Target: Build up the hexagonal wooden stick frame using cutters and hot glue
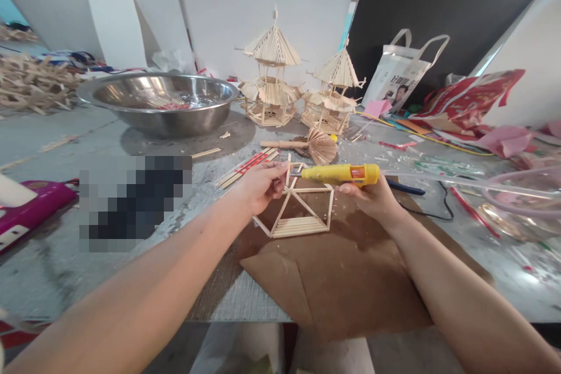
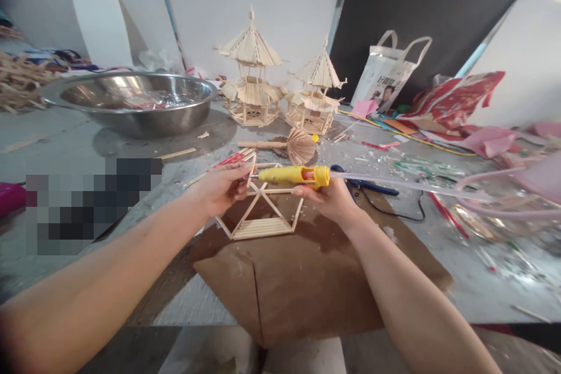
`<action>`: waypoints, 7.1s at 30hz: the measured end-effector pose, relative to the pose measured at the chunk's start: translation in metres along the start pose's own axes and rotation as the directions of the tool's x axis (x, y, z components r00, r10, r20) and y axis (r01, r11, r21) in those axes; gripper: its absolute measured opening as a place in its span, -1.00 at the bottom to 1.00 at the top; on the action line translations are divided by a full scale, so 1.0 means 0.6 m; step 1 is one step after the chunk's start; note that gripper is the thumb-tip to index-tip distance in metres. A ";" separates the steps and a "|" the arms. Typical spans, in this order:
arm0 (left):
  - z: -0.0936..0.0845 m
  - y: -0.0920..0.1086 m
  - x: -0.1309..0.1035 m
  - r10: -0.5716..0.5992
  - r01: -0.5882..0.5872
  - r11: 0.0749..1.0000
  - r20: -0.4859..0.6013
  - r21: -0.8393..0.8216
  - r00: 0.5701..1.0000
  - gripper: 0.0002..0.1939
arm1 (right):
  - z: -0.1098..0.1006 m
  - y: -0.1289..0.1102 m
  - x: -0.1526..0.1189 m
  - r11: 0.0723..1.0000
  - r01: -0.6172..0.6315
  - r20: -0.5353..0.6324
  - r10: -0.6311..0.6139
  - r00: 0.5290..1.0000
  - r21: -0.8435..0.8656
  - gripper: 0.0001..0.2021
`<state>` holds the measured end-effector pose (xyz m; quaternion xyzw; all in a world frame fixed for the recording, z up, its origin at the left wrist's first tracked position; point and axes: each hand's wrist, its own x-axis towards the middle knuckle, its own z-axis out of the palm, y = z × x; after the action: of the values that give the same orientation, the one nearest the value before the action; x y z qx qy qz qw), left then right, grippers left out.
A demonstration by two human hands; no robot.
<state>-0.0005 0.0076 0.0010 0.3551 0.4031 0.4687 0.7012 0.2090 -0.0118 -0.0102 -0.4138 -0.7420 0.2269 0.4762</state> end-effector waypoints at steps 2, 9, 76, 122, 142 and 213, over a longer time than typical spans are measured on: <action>-0.002 -0.002 0.001 0.008 -0.010 0.997 0.031 0.072 0.999 -0.86 | -0.001 0.004 0.001 0.996 -0.067 -0.039 0.069 0.997 0.052 -0.63; -0.003 -0.003 -0.002 0.034 -0.065 0.984 0.183 0.168 0.983 -0.79 | -0.011 0.001 0.010 0.948 -0.256 -0.082 0.275 0.958 0.191 -0.56; -0.002 0.001 0.000 0.068 -0.071 0.992 0.036 0.108 0.997 -0.87 | -0.018 -0.011 0.001 0.986 -0.157 0.095 0.152 0.984 0.051 -0.61; 0.000 -0.028 0.004 0.036 -0.086 0.657 0.082 0.749 0.996 -0.87 | -0.009 -0.005 0.009 0.888 -0.426 0.536 0.448 0.716 -0.173 -0.41; -0.005 -0.029 0.006 0.060 -0.138 0.588 0.127 0.797 0.990 -0.84 | -0.010 -0.007 0.011 0.879 -0.433 0.526 0.469 0.710 -0.199 -0.43; -0.005 -0.018 -0.001 0.018 -0.157 0.471 0.168 0.868 0.986 -0.77 | -0.032 -0.008 0.011 0.853 -0.435 0.497 0.522 0.693 -0.289 -0.47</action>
<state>0.0008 0.0040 -0.0096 0.7147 0.5187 0.2064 0.4213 0.2230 -0.0100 0.0056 -0.5421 -0.7287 0.3980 0.1297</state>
